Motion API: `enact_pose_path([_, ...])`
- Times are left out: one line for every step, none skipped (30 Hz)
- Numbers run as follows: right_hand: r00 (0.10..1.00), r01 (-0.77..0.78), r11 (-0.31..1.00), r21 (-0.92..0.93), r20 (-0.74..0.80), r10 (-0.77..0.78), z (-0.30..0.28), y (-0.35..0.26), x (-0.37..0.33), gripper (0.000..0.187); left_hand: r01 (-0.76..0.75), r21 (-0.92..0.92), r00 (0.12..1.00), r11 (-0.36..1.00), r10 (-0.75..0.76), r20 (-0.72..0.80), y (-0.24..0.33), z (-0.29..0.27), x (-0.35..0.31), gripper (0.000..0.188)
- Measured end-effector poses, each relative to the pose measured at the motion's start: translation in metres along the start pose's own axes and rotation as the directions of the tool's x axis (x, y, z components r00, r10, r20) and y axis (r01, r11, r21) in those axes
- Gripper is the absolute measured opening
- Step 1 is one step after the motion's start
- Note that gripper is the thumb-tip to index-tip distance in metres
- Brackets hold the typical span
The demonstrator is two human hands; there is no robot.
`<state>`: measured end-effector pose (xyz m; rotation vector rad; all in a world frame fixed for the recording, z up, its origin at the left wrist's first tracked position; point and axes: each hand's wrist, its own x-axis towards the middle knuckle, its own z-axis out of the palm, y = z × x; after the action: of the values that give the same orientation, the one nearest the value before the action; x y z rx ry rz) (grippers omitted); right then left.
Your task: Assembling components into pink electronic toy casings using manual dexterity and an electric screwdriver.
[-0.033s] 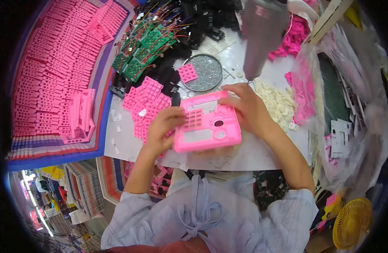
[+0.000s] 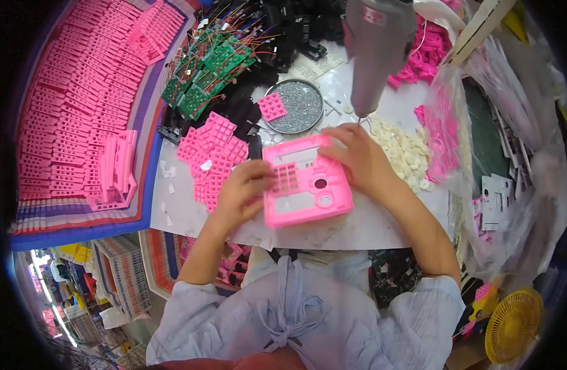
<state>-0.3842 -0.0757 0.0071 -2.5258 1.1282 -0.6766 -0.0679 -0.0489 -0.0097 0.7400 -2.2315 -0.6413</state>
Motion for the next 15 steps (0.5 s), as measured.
enact_pose_path([0.999,0.025,0.999,0.032,0.039,-0.026,0.003,0.002,-0.003,0.044,-0.044,0.111,0.995,0.993,0.034,0.089,-0.002,0.007,-0.01,0.039])
enact_pose_path([0.996,0.035,0.997,0.065,0.075,-0.039,0.01,0.006,-0.014,0.045,0.013,0.099,0.992,0.995,-0.026,0.125,0.003,0.016,-0.015,0.043])
enact_pose_path([0.992,0.044,0.994,0.098,0.11,-0.055,0.012,0.009,-0.022,0.046,0.023,0.077,0.991,0.997,-0.033,0.126,0.004,0.019,-0.018,0.043])
enact_pose_path([0.984,0.076,0.992,0.105,0.151,-0.091,0.008,0.007,-0.026,0.053,0.04,0.057,0.991,0.998,-0.047,0.128,0.01,0.019,-0.018,0.043])
enact_pose_path([0.986,0.059,0.997,0.056,0.155,-0.067,0.006,0.003,-0.027,0.056,0.058,0.038,0.989,0.998,-0.063,0.13,0.014,0.019,-0.018,0.043])
enact_pose_path([0.986,0.044,0.999,0.007,0.158,-0.045,0.004,-0.002,-0.027,0.06,0.069,0.04,0.989,0.997,-0.074,0.131,0.016,0.018,-0.017,0.042])
enact_pose_path([0.987,0.033,0.999,-0.044,0.156,-0.026,0.003,-0.008,-0.024,0.063,0.076,0.047,0.988,0.996,-0.082,0.13,0.016,0.015,-0.013,0.042])
enact_pose_path([0.983,0.027,0.997,-0.066,0.181,-0.014,0.005,-0.01,-0.02,0.065,0.084,0.055,0.987,0.995,-0.091,0.129,0.014,0.013,-0.011,0.041])
enact_pose_path([0.979,0.022,0.996,-0.088,0.206,-0.004,0.009,-0.009,-0.014,0.068,0.098,0.057,0.987,0.994,-0.104,0.119,0.01,0.012,-0.011,0.041])
enact_pose_path([0.974,0.01,0.993,-0.116,0.227,0.017,0.01,-0.008,-0.011,0.071,0.104,0.054,0.988,0.993,-0.11,0.113,0.005,0.012,-0.009,0.04])
enact_pose_path([0.973,0.016,0.992,-0.123,0.231,0.013,0.011,-0.008,-0.011,0.07,0.11,0.051,0.988,0.993,-0.115,0.107,0.002,0.013,-0.007,0.04])
enact_pose_path([0.972,0.022,0.991,-0.13,0.235,0.009,0.012,-0.007,-0.012,0.068,0.127,0.05,0.986,0.991,-0.132,0.103,0.004,0.015,-0.004,0.038])
enact_pose_path([0.971,0.031,0.99,-0.137,0.239,0.003,0.013,-0.006,-0.01,0.067,0.127,0.076,0.988,0.989,-0.133,0.08,0.011,0.015,0.003,0.036])
enact_pose_path([0.974,0.032,0.987,-0.159,0.227,0.005,0.016,-0.007,-0.012,0.066,0.131,0.103,0.989,0.986,-0.137,0.056,0.021,0.017,0.01,0.035])
enact_pose_path([0.977,0.031,0.983,-0.181,0.214,0.008,0.019,-0.009,-0.014,0.066,0.135,0.13,0.99,0.982,-0.14,0.032,0.028,0.021,0.013,0.034])
